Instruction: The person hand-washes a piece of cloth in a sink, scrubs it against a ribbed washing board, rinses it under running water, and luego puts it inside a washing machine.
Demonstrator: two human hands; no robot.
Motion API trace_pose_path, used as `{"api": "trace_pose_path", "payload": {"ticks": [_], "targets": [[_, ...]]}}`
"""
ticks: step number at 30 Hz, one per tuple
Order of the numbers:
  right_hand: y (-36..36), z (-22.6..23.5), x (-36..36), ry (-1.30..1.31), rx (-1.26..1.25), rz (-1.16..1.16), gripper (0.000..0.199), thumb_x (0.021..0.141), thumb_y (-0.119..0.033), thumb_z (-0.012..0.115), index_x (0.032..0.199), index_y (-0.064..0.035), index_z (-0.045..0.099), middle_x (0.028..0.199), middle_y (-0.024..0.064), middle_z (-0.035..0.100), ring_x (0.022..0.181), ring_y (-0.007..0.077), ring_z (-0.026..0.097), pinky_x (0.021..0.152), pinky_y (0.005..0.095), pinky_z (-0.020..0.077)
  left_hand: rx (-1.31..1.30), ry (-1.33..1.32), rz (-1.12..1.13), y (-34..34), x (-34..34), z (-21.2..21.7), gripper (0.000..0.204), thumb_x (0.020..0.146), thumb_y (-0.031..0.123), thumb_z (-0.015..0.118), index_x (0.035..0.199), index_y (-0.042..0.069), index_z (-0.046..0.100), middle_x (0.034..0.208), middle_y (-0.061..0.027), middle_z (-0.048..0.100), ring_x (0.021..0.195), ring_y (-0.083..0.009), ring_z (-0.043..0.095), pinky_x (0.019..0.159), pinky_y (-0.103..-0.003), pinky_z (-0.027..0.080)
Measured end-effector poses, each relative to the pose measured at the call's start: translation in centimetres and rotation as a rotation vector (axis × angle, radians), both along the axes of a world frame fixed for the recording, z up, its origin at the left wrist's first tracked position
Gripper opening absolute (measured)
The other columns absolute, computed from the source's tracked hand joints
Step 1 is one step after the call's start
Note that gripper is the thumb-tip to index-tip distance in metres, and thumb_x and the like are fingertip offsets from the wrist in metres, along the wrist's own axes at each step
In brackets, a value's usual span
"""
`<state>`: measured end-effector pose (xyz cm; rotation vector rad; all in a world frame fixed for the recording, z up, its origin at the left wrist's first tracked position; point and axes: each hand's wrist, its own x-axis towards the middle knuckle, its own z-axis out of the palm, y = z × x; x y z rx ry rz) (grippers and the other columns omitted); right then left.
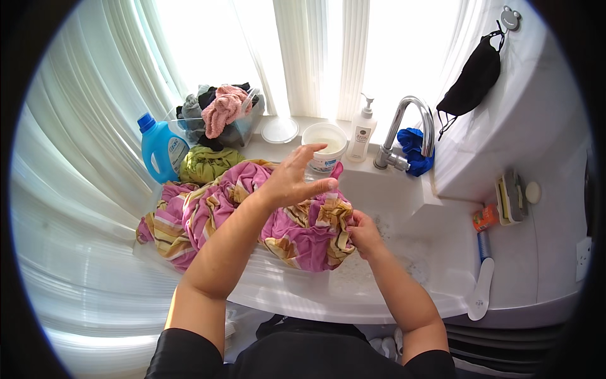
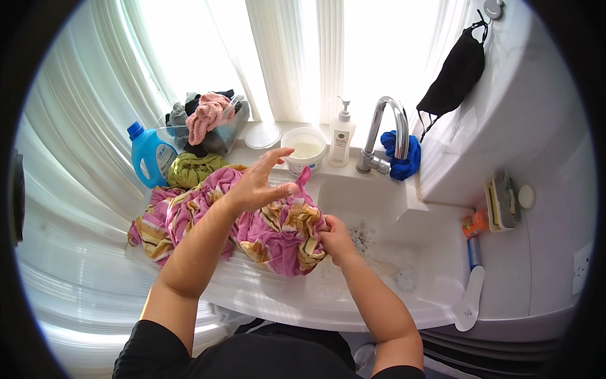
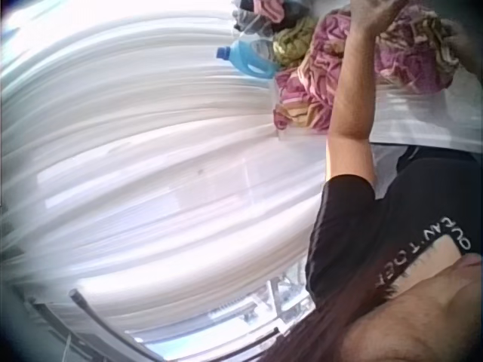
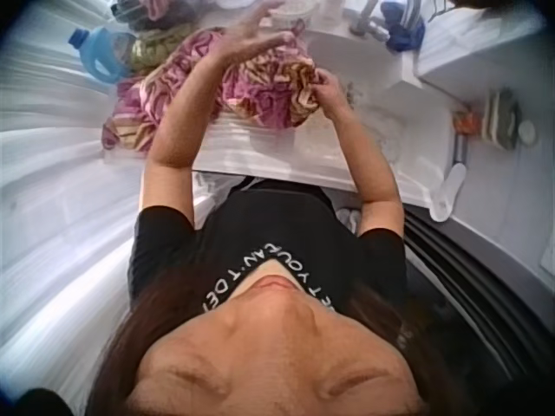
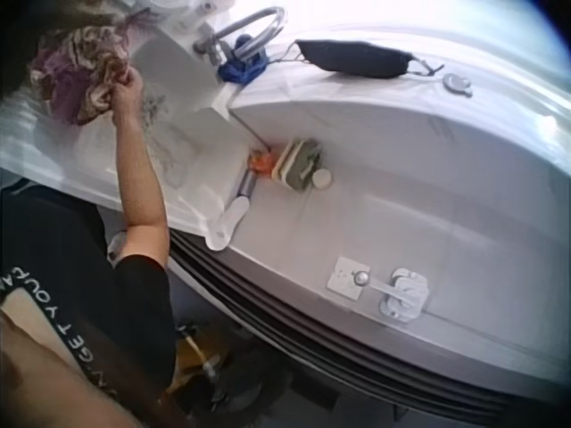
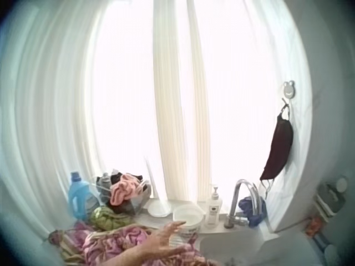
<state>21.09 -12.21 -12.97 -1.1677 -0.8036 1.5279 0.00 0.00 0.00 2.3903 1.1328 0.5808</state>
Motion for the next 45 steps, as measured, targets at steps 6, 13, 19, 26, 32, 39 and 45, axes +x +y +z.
{"api": "trace_pose_path", "payload": {"ticks": [6,13,19,26,32,39,45], "targets": [[3.6,2.7,-0.1,0.063,-0.008,-0.351,0.012,0.088,-0.003,0.055,0.099,0.0022,0.060,0.085,0.0088,0.065,0.070,0.0138,0.063,0.062,0.0267,0.0534,-0.067,0.424,0.546,0.1,-11.4,-3.5,0.130,0.048,0.074,0.073,0.145,0.003,0.022,0.143,-0.0276,0.029,0.132,-0.0421,0.030,0.106,-0.052,0.027],[1.3,7.2,-10.9,-1.010,0.483,0.083,0.106,0.065,-0.053,0.076,0.147,-0.0200,0.019,0.145,0.0299,0.016,0.136,0.0446,0.014,0.108,0.0561,0.0198,0.330,0.503,0.377,-9.8,-18.2,-7.8,0.073,0.059,0.020,0.074,0.127,0.008,0.048,0.122,-0.0152,0.052,0.111,-0.0318,0.049,0.094,-0.047,0.036],[-0.5,4.0,-10.3,-1.505,0.541,0.206,0.098,0.060,-0.051,0.077,0.143,-0.0258,0.032,0.144,0.0301,0.019,0.136,0.0457,0.013,0.101,0.0707,0.0155,0.010,0.689,0.417,-8.5,-22.3,-3.8,0.054,0.064,0.021,0.069,0.117,0.023,0.060,0.118,-0.0078,0.058,0.112,-0.0277,0.051,0.085,-0.048,0.041],[7.7,9.9,-15.0,-1.427,0.740,-0.053,0.069,0.078,-0.050,0.063,0.133,-0.0099,0.047,0.139,0.0247,0.038,0.133,0.0392,0.029,0.107,0.0568,0.0204,0.107,-0.116,0.531,3.0,-13.9,-4.9,0.054,0.085,0.049,0.058,0.107,0.000,0.063,0.099,-0.0216,0.066,0.092,-0.0339,0.064,0.080,-0.039,0.050],[12.7,5.2,-15.4,-1.300,-0.024,0.360,0.080,0.081,-0.067,0.046,0.135,-0.0074,0.044,0.123,0.0220,0.055,0.122,0.0301,0.047,0.107,0.0494,0.0221,-0.040,-0.221,0.465,0.7,-11.6,-10.4,0.057,0.090,0.051,0.044,0.120,0.004,0.057,0.096,-0.0225,0.065,0.095,-0.0364,0.062,0.084,-0.043,0.046],[-2.4,6.5,-12.0,-1.329,1.149,0.401,0.085,0.068,-0.072,0.058,0.132,-0.0171,0.049,0.114,0.0162,0.056,0.111,0.0290,0.050,0.108,0.0478,0.0164,0.232,-0.138,0.157,-13.5,-14.1,-7.7,0.027,0.089,0.026,0.056,0.103,0.004,0.065,0.067,-0.0115,0.060,0.060,-0.0302,0.056,0.058,-0.041,0.039],[6.6,2.2,-13.7,-1.227,0.781,0.580,0.059,0.064,-0.054,0.064,0.103,-0.0095,0.059,0.111,0.0204,0.058,0.109,0.0359,0.052,0.096,0.0461,0.0346,0.253,-0.151,0.364,-3.8,-10.4,-14.2,0.029,0.083,0.025,0.060,0.060,0.009,0.057,0.054,-0.0147,0.053,0.049,-0.0342,0.053,0.056,-0.047,0.043]]}}
